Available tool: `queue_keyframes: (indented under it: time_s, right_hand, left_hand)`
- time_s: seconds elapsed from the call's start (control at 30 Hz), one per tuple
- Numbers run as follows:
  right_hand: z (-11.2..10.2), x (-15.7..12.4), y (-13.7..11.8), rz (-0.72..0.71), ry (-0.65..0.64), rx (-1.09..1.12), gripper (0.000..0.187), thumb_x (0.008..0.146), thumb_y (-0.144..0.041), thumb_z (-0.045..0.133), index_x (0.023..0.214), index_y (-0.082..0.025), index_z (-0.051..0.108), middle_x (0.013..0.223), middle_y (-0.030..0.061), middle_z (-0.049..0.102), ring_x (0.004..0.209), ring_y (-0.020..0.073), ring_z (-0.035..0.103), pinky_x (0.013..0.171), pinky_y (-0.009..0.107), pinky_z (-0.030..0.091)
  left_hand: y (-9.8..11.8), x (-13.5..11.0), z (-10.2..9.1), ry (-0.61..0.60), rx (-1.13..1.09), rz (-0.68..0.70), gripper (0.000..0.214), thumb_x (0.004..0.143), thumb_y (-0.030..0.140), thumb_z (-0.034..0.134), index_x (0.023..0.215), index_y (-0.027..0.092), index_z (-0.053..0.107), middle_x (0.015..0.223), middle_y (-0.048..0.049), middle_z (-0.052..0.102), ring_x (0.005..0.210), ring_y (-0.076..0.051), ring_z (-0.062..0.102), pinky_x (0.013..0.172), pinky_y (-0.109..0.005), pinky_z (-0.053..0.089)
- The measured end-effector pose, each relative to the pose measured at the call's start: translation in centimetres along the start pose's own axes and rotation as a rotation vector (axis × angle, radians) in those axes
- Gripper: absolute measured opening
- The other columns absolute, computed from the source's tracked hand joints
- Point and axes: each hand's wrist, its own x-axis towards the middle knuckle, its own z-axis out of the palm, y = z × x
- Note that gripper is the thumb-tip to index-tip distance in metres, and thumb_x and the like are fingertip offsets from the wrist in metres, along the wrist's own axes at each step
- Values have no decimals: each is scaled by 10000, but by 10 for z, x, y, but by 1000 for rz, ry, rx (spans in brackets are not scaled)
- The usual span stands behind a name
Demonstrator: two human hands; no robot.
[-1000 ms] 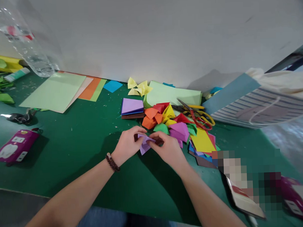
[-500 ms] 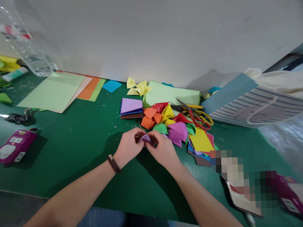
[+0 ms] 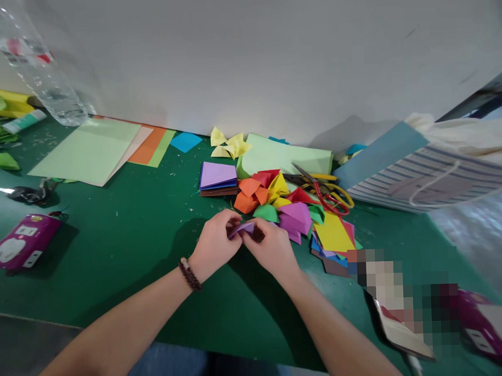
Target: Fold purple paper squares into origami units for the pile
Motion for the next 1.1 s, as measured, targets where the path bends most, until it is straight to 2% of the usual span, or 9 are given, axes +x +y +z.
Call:
queue_keyframes:
  time_s: [0.13,0.27,0.47,0.6,0.77,0.97,1.1]
  right_hand:
    - [2,0,-1,-5,21,-8,160,774,-295,577,643,-204,564,547,-30,557,517,128,516,520,246,375]
    - [3,1,-4,10,53,37,195,794,-320,558,635,-208,541,529,-40,535,502,122,498,511,244,373]
    - [2,-2,-4,1,49,91,162,803,-300,539,667,-213,553,568,-29,577,530,129,537,528,243,409]
    - [0,-3,-5,-47,66,0,157,802,-280,541,660,-213,540,569,-25,571,537,134,539,541,251,410]
    - [0,-7,-5,-149,49,-29,109,836,-256,523,851,-194,610,682,14,650,595,152,602,586,264,459]
    - [0,-10,-4,-269,85,-113,242,875,-193,459,1015,-185,656,783,57,695,678,182,637,639,296,487]
    - [0,-11,-5,-344,77,-162,301,890,-173,438,1097,-183,656,817,66,706,724,187,645,671,305,495]
  left_hand:
    - [-3,2,1,-12,-145,-83,256,677,-14,574,859,164,589,859,-18,662,796,-139,650,740,-261,533]
    - [-7,3,5,8,-277,-189,205,713,7,550,839,161,598,843,-14,666,767,-124,647,733,-256,538]
    - [-9,1,8,13,-283,-250,130,732,75,554,809,163,611,775,-9,662,697,-119,633,635,-227,527]
    - [-6,0,5,-15,-264,-294,61,728,118,562,749,164,596,699,8,632,577,-102,598,526,-203,491]
    - [-4,3,1,4,-269,-315,75,696,99,543,696,173,533,627,45,578,475,-76,548,467,-189,449]
    - [-5,3,0,-11,-333,-277,84,699,145,549,681,187,478,598,65,538,465,-78,544,459,-193,446]
    - [-6,2,-1,20,-288,-222,106,710,162,537,654,193,451,552,76,499,475,-78,516,470,-188,411]
